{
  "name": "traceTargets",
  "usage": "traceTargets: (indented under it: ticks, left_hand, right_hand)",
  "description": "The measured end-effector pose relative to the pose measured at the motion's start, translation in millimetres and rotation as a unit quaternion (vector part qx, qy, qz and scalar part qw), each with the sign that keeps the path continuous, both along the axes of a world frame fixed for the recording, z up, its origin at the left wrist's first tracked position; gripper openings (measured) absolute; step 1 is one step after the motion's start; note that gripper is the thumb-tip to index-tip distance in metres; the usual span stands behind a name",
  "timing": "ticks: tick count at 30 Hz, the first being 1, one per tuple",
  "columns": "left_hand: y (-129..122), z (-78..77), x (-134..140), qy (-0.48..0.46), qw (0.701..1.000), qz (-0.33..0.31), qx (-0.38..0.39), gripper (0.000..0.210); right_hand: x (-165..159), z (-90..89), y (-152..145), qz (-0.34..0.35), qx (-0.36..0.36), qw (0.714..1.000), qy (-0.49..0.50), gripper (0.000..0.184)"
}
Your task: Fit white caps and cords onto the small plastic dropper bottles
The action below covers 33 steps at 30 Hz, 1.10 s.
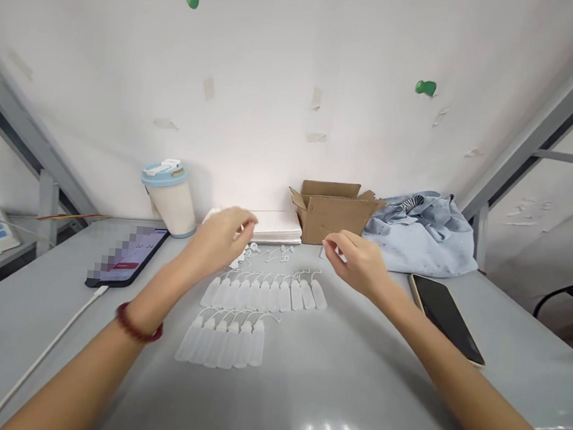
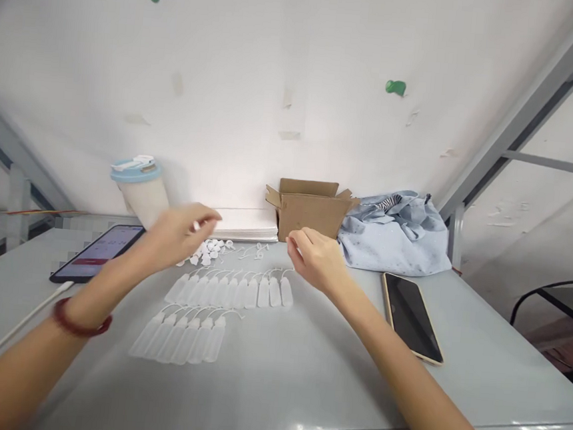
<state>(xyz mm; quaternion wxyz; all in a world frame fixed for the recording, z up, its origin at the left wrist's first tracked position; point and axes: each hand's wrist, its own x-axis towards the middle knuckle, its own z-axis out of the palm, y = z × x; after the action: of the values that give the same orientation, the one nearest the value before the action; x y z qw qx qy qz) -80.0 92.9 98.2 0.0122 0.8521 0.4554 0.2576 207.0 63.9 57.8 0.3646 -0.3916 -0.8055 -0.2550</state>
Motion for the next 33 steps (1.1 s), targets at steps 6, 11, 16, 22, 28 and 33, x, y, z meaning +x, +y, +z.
traceTargets:
  ticks: [6,11,16,22,28,33]
  left_hand:
    - [27.1,-44.1,4.8,0.183,0.982,-0.05,-0.027,0.043]
    - [33.2,-64.3,0.5,0.201,0.977,-0.05,-0.051,0.048]
    - [31.3,-64.2,-0.1,0.173,0.984,-0.007,-0.046,0.031]
    - [31.2,-61.4,-2.8,0.045,0.997,0.033,-0.048,0.025]
    - [20.0,-46.4,-10.5,-0.133,0.982,0.115,-0.071,0.023]
    - [5.1,-34.7,-11.2,-0.245,0.951,0.138,-0.127,0.028]
  right_hand:
    - [11.2,-40.2,27.8,-0.099,-0.161,0.979,-0.07,0.031]
    - [13.8,-49.2,27.2,-0.142,-0.244,0.952,-0.12,0.039]
    - [11.6,-50.2,26.0,-0.149,-0.274,0.938,-0.152,0.035]
    - [8.5,-51.4,26.6,-0.157,-0.261,0.938,-0.162,0.032]
    - [6.5,-55.9,28.4,-0.158,-0.25,0.942,-0.156,0.037]
    - [7.5,-58.1,28.3,-0.127,-0.243,0.95,-0.147,0.036]
